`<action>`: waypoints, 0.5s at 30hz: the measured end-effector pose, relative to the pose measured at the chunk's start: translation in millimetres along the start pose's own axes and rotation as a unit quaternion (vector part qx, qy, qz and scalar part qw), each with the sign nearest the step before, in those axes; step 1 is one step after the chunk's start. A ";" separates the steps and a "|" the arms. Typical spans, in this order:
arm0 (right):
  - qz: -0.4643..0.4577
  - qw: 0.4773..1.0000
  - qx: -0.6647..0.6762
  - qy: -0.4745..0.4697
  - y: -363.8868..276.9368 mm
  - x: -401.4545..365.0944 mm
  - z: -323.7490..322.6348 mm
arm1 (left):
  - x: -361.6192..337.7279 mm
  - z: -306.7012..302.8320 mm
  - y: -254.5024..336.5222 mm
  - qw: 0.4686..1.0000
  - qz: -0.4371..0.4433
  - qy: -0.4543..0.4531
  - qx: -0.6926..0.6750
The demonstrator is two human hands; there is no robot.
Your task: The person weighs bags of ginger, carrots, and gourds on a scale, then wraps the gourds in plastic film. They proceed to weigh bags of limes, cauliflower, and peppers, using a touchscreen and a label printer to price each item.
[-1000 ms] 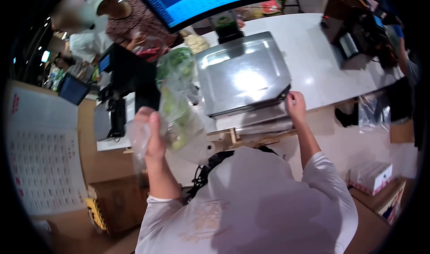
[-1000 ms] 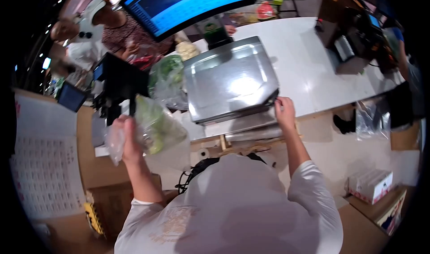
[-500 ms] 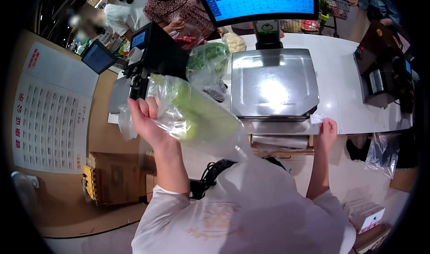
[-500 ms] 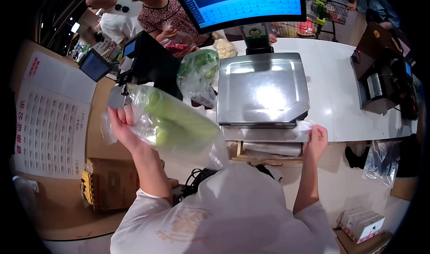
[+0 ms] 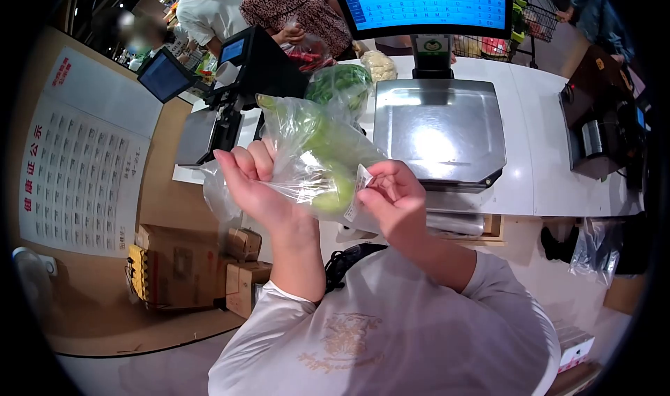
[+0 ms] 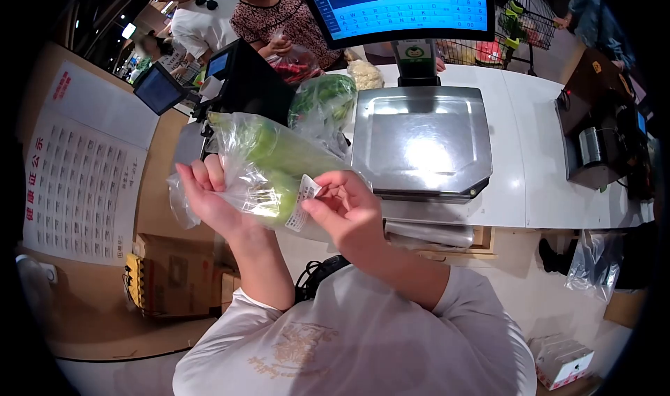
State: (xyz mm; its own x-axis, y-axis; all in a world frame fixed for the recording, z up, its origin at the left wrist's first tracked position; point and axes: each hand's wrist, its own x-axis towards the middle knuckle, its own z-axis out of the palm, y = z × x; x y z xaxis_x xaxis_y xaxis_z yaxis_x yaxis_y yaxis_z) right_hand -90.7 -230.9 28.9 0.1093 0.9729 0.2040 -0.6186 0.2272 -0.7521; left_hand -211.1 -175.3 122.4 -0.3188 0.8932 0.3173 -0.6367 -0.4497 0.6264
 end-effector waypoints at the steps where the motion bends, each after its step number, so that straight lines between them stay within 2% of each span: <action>1: -0.035 0.998 -0.051 -0.012 1.7 0.5 -0.2 | -2.0 2.0 3.0 1.000 0.000 0.001 -0.008; 3: -0.108 0.982 -0.151 -0.032 2.1 4.1 -0.9 | -3.6 1.1 5.7 1.000 -0.001 -0.009 -0.028; 5: -0.080 0.977 -0.200 -0.009 -6.0 4.7 7.2 | -2.4 -2.6 7.5 0.998 0.000 -0.029 -0.055; 9: -0.092 0.956 -0.275 0.049 -7.0 7.4 7.3 | 0.4 2.6 10.0 0.998 0.020 0.050 -0.037; 10: -0.177 0.920 -0.351 0.007 -6.8 7.7 4.6 | 0.4 3.4 10.6 0.997 0.021 0.054 -0.049; 12: -0.333 0.804 -0.486 -0.080 -3.3 5.7 -0.6 | 0.4 3.7 10.5 0.997 0.022 0.053 -0.053; 13: -0.298 0.864 -0.393 -0.103 14.6 7.5 2.4 | -0.7 3.7 9.6 0.998 0.022 0.047 -0.045; 15: -0.251 0.898 -0.346 -0.108 15.4 3.4 3.7 | -4.1 1.4 10.8 1.000 0.015 0.012 -0.022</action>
State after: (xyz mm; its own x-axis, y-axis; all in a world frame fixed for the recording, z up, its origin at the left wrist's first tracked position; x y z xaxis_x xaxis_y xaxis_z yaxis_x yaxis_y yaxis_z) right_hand -102.7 -224.3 20.4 0.0393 0.7260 0.6865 0.1058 0.6802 -0.7254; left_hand -215.6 -183.9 128.9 -0.3542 0.8797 0.3173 -0.6564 -0.4755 0.5857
